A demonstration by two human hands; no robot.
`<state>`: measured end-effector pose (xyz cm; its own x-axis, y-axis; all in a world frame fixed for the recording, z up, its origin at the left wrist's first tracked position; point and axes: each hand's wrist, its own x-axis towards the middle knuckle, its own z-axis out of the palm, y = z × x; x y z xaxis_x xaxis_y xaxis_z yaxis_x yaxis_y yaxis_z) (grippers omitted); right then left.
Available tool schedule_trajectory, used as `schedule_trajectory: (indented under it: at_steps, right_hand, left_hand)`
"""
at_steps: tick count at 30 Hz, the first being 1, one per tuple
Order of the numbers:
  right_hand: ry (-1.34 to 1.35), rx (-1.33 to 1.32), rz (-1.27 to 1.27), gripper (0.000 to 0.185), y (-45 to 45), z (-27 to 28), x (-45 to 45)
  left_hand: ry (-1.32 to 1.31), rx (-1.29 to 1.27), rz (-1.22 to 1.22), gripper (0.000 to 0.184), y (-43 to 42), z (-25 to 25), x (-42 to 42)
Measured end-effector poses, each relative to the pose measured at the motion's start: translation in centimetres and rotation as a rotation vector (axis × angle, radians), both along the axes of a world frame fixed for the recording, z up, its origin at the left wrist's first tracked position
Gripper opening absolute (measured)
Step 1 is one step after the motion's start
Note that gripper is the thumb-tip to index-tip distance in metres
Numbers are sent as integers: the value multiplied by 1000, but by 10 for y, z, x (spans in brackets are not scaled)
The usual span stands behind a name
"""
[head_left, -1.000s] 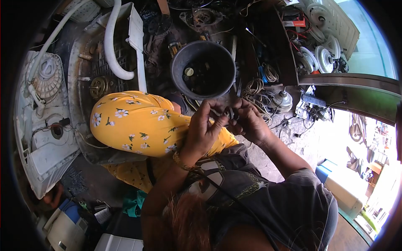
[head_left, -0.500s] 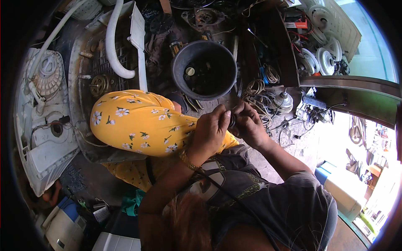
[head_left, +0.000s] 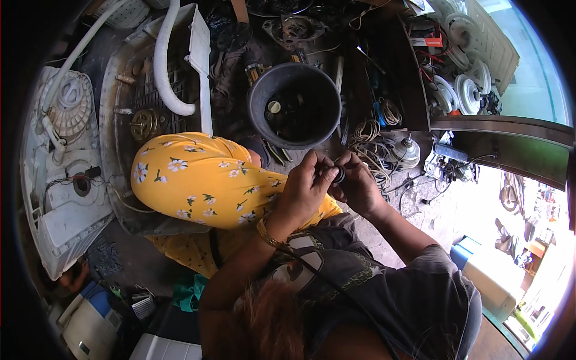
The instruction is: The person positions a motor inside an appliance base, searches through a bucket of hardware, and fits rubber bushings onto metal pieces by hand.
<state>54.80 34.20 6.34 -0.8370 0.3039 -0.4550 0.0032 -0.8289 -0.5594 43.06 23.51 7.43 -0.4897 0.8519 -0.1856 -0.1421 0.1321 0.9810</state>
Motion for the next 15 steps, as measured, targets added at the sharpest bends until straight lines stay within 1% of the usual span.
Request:
schedule_trajectory:
  at_steps: [1,4,8,10,11,12,14,15]
  right_hand:
    - [15,-22,-8,16,0,1,-1]
    - [38,-42,11,19,6,-4,1]
    - [67,-69,-9,19,16,-9,0]
    - [93,-79,-64,18,22,-12,-6]
    - [62,-71,-98,19,23,-12,-9]
    - [30,-65,-131,19,24,-8,-13]
    - [14,-36,-170,21,24,-7,-18]
    - [1,11,-127,21,23,-7,-21]
  left_hand:
    - [-68,-22,-15,10,0,1,-1]
    - [-385,-84,-8,17,0,-2,-5]
    - [11,-29,77,25,20,-20,-21]
    - [422,46,135,34,29,-31,-27]
    - [629,85,163,39,32,-35,-29]
    - [672,46,92,48,30,-31,-27]
    - [458,127,-22,47,27,-24,-24]
    - [350,164,-80,46,24,-13,-23]
